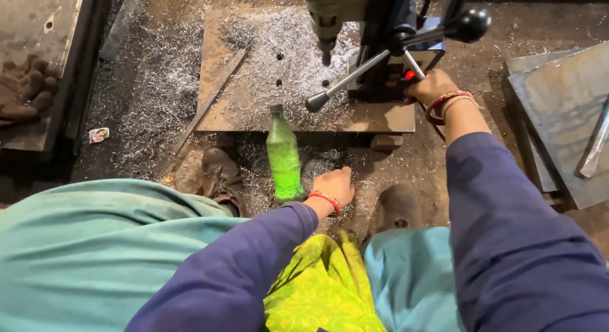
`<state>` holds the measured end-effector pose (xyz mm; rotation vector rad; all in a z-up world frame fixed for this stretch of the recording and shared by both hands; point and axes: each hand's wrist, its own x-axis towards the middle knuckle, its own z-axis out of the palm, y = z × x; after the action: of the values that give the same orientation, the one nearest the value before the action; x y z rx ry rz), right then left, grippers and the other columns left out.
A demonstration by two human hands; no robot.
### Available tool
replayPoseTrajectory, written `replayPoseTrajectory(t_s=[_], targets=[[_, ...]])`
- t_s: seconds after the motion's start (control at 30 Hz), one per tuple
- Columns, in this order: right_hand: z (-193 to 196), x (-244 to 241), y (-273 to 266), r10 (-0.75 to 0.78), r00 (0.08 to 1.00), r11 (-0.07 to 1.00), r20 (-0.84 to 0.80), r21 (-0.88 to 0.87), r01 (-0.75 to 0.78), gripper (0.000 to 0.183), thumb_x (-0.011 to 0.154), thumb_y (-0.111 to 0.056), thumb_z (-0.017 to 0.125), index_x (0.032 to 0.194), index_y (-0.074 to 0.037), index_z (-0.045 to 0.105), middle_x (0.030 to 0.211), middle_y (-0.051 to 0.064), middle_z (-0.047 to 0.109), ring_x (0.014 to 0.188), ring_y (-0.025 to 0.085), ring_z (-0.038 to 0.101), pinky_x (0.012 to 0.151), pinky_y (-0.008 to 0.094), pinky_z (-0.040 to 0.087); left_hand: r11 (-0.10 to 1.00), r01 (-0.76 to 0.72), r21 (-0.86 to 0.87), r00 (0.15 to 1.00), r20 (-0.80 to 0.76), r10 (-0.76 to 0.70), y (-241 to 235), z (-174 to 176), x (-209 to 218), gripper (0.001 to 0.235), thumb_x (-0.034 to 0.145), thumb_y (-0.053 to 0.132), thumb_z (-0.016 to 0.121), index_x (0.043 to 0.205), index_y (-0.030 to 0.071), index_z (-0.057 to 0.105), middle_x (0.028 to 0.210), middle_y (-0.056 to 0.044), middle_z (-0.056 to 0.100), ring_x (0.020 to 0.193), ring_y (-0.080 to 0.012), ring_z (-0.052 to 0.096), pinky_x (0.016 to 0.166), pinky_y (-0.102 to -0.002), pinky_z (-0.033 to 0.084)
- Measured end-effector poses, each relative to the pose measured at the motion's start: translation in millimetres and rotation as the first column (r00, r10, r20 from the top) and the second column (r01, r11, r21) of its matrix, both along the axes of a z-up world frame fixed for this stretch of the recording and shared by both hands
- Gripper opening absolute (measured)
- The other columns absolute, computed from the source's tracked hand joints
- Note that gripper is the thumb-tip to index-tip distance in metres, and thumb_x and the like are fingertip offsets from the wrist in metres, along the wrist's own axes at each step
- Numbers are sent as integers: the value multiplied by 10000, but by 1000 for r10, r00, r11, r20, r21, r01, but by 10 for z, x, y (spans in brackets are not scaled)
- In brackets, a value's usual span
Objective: The person drills a hole in a metal plate using a magnetic drill press, while applying liquid from a green bottle onto the drill bit and plate. They then use a metal rod to clear away metal shavings from the drilling surface.
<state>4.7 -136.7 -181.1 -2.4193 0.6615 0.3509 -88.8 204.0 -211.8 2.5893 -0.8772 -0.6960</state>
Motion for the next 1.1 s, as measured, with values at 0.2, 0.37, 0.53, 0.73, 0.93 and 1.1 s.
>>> replayPoseTrajectory(t_s=[0.2, 0.37, 0.53, 0.73, 0.93, 1.1], targets=[[-44, 3, 93, -69, 997, 994, 16, 83, 68, 304, 863, -276, 791, 987, 2, 794, 928, 154, 780, 853, 292, 729, 798, 406, 551, 991, -91, -102, 995, 36, 95, 76, 192, -21, 188, 908, 240, 615, 994, 74, 627, 953, -157, 729, 872, -390, 705, 760, -513, 552], [71, -71, 220, -132, 986, 991, 98, 33, 129, 324, 920, -242, 741, 1048, 56, 738, 884, 189, 751, 837, 311, 728, 782, 409, 549, 824, -328, -462, 866, 201, 457, 400, 393, 323, 94, 883, 186, 624, 960, 136, 645, 907, -110, 719, 810, -338, 702, 732, -479, 551], [194, -101, 347, -236, 969, 971, 72, 42, 233, 314, 974, -242, 569, 1086, 20, 703, 847, 173, 764, 884, 294, 755, 841, 395, 550, 619, -569, -541, 501, 370, 783, 1125, 225, 1196, 141, 952, 184, 607, 1051, 84, 612, 998, -157, 685, 937, -377, 665, 771, -507, 520], [139, -103, 338, -66, 990, 969, 128, -227, 94, 415, 1053, -285, 503, 1014, 41, 756, 867, 175, 735, 953, 385, 687, 886, 449, 521, 354, -728, -587, 141, 376, 916, 1625, -252, 1291, 211, 935, 240, 627, 1005, 45, 589, 995, -179, 668, 969, -410, 633, 820, -517, 481], [174, -109, 371, -4, 990, 951, 141, -306, 48, 359, 1012, -255, 562, 952, 46, 748, 943, 231, 730, 986, 412, 669, 863, 477, 533, 474, -821, -319, 399, 274, 875, 1795, -338, 1372, 345, 1104, 402, 474, 1004, 105, 616, 1014, -166, 689, 988, -400, 647, 863, -541, 483], [183, -125, 379, -184, 970, 963, 158, -168, 210, 342, 1020, -285, 576, 1087, 15, 726, 989, 219, 733, 991, 385, 703, 911, 460, 544, 679, -627, -382, 555, 393, 733, 1468, -275, 1007, 529, 1022, 542, 546, 1104, 24, 610, 1039, -197, 677, 992, -416, 649, 842, -539, 498]])
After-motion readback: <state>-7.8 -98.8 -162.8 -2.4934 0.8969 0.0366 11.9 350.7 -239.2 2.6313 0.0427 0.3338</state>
